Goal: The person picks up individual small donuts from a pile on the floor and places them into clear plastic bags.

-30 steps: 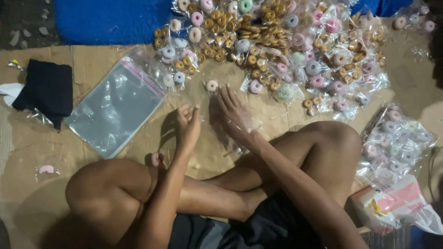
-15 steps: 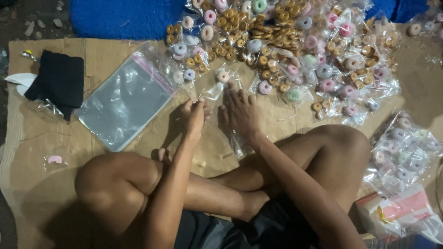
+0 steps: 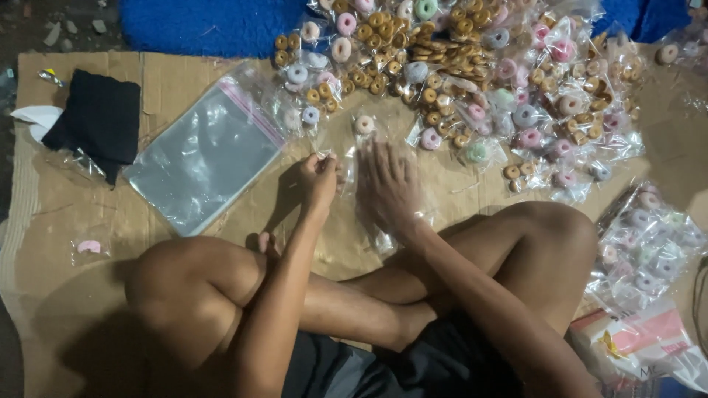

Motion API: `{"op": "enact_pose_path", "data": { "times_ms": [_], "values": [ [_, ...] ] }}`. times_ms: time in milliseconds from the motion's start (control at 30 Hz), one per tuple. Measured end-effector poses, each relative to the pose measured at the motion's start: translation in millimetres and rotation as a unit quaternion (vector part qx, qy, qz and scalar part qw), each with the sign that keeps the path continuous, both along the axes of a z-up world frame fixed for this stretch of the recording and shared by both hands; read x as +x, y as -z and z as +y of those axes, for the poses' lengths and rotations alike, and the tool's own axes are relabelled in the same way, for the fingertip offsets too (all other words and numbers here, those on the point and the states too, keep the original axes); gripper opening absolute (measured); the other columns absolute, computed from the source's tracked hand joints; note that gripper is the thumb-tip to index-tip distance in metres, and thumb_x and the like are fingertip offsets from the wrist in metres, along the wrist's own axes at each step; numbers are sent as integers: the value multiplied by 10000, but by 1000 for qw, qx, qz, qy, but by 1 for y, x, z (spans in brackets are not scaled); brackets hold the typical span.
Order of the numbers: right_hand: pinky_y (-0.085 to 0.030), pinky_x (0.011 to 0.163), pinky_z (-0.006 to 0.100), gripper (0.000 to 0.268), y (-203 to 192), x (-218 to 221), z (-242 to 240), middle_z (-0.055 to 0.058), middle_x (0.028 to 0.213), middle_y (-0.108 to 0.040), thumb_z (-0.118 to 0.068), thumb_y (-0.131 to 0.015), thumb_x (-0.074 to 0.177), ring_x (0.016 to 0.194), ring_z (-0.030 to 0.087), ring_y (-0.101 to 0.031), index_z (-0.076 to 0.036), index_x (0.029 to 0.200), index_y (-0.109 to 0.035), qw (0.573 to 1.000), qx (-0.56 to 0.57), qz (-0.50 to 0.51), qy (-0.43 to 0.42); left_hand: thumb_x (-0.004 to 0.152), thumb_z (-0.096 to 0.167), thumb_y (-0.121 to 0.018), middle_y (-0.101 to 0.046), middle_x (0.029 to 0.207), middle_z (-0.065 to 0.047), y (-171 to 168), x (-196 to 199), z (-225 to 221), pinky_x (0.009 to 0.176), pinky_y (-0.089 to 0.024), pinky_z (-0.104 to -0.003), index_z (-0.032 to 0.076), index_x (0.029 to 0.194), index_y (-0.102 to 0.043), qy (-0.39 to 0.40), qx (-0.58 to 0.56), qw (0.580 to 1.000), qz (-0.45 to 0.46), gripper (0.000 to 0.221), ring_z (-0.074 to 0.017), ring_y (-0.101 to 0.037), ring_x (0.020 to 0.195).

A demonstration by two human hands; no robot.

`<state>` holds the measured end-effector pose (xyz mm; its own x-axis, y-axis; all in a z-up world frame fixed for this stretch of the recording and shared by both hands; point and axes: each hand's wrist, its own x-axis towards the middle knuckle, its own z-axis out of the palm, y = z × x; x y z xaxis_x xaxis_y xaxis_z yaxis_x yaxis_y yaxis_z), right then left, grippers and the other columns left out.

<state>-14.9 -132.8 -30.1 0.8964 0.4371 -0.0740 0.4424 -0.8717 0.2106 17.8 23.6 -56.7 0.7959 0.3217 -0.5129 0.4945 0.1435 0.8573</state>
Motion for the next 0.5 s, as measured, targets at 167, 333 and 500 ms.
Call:
{"op": "enact_pose_path", "data": {
  "times_ms": [167, 333, 500],
  "values": [
    [-171, 1228, 578, 724, -3, 12, 14, 212, 1673, -289, -360, -501, 972, 1555, 382, -251, -22, 1595, -350, 979, 190, -24, -72, 963, 173, -633, -735, 852, -135, 13, 2, -1, 448, -553, -285, 14, 1062, -696, 19, 26, 999, 3, 198, -196, -723, 606],
    [-270, 1210, 520, 634, 9, 34, -3, 242, 1631, -356, -385, -434, 1060, 1518, 409, -321, 3, 1561, -401, 973, 217, -46, -56, 976, 184, -603, -724, 859, -128, -6, -1, 5, 456, -546, -268, 3, 1091, -687, 15, 22, 1000, 6, 231, -173, -706, 619],
    [-354, 1136, 436, 663, -1, 35, 1, 189, 1612, -414, -452, -469, 1028, 1496, 373, -375, -25, 1535, -470, 969, 228, -90, -14, 990, 194, -594, -718, 853, -87, -14, -1, 6, 474, -519, -217, 19, 1119, -680, 7, 15, 1000, -19, 233, -131, -704, 592]
  ]
}}
